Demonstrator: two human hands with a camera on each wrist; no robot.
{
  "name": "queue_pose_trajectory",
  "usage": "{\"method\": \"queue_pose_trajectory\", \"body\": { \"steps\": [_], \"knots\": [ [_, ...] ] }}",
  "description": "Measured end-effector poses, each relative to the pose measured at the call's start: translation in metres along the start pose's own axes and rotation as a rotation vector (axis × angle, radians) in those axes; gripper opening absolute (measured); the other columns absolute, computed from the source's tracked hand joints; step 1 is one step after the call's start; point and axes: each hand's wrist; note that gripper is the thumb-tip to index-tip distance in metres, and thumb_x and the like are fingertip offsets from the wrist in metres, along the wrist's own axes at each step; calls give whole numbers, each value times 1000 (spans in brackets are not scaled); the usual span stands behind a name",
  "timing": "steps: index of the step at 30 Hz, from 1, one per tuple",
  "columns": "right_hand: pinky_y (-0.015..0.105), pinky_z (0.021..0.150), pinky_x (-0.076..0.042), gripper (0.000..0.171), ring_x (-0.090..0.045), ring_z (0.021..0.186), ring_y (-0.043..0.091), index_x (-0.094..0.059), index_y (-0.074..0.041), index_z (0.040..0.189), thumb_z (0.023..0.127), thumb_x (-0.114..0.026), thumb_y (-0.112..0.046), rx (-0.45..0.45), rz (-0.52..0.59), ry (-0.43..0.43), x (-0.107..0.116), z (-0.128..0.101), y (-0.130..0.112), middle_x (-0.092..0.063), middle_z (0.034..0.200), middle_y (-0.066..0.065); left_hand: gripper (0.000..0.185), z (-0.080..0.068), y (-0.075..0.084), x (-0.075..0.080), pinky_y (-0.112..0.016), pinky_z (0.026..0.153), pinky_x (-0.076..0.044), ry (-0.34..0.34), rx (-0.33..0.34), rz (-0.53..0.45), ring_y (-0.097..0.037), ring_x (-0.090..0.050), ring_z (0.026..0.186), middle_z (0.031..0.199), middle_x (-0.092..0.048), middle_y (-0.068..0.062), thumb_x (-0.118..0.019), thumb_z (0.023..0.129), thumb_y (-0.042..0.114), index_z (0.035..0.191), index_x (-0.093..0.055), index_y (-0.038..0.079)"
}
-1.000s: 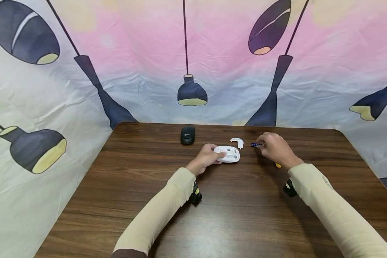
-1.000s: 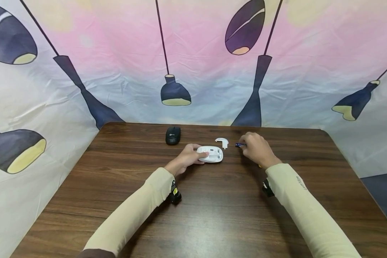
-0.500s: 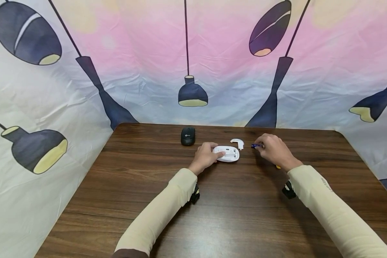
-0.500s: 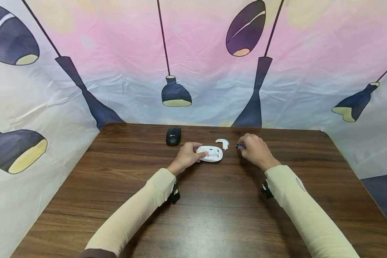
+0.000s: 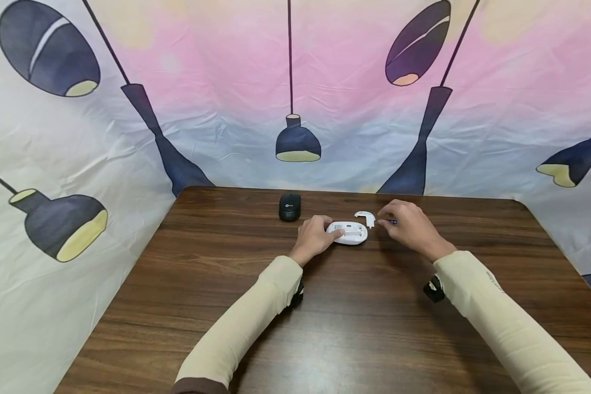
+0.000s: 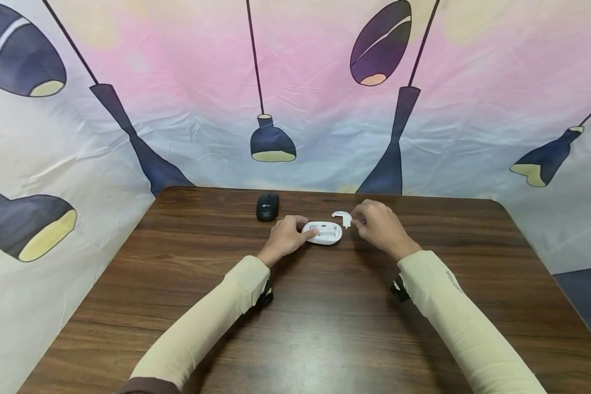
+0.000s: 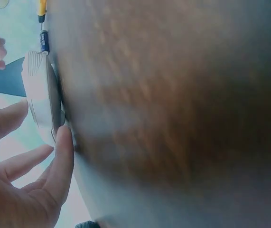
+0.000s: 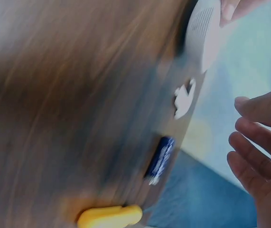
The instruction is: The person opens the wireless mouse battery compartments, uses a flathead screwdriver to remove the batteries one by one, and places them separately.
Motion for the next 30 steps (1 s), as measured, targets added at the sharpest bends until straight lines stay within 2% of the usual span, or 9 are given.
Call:
{"method": "queue_pose_trajectory", "body": {
  "steps": [10, 13, 20, 22, 25, 30],
  "knots": [
    [42, 69, -59, 10, -67, 84, 27, -77, -1, 101, 92, -74, -4, 71, 51, 25, -17, 19, -40, -71, 98, 12, 42, -16, -10, 23, -50, 106, -49, 40, -29, 7, -26, -64, 116, 127, -68, -9, -69, 99, 28, 133, -65, 5],
    [39, 67, -60, 9, -66, 81, 21, -77, -1, 100, 94, -72, -6, 82, 96, 5, -25, 25, -56, -71, 96, 10, 37, -21, -17, 34, -47, 100, -53, 57, -27, -13, -24, -66, 110, 124, -69, -8, -69, 99, 24, 130, -67, 6],
    [33, 69, -60, 14, -68, 80, 16, -78, -2, 102, 98, -69, -12, 115, 241, -81, -57, 37, -89, -75, 93, 5, 23, -28, -41, 57, -40, 80, -59, 126, 5, -54, -21, -68, 92, 102, -72, -5, -68, 99, 17, 118, -71, 5],
    [34, 71, -60, 16, -69, 82, 16, -78, -2, 103, 99, -67, -13, 98, 277, -111, -68, 40, -97, -75, 94, 5, 21, -27, -49, 61, -40, 78, -59, 151, 16, -54, -21, -68, 90, 100, -72, -5, -68, 99, 15, 117, -72, 6],
    [38, 79, -60, 17, -69, 90, 18, -77, -1, 106, 100, -66, -13, 55, 325, -150, -83, 44, -105, -75, 98, 6, 22, -23, -61, 67, -41, 83, -57, 186, 41, -48, -23, -67, 92, 102, -71, -7, -67, 98, 12, 119, -70, 5],
    [43, 93, -58, 24, -67, 106, 26, -71, 2, 119, 101, -63, -13, -121, 409, -196, -107, 54, -113, -72, 113, 12, 32, -18, -76, 75, -42, 93, -55, 205, 81, -35, -25, -66, 103, 116, -69, -12, -65, 98, 8, 130, -65, 3]
  ]
}}
Point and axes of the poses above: each hand's wrist, its own z-axis towards the middle knuckle, its own x-axis out of the back of the hand, y = z × x
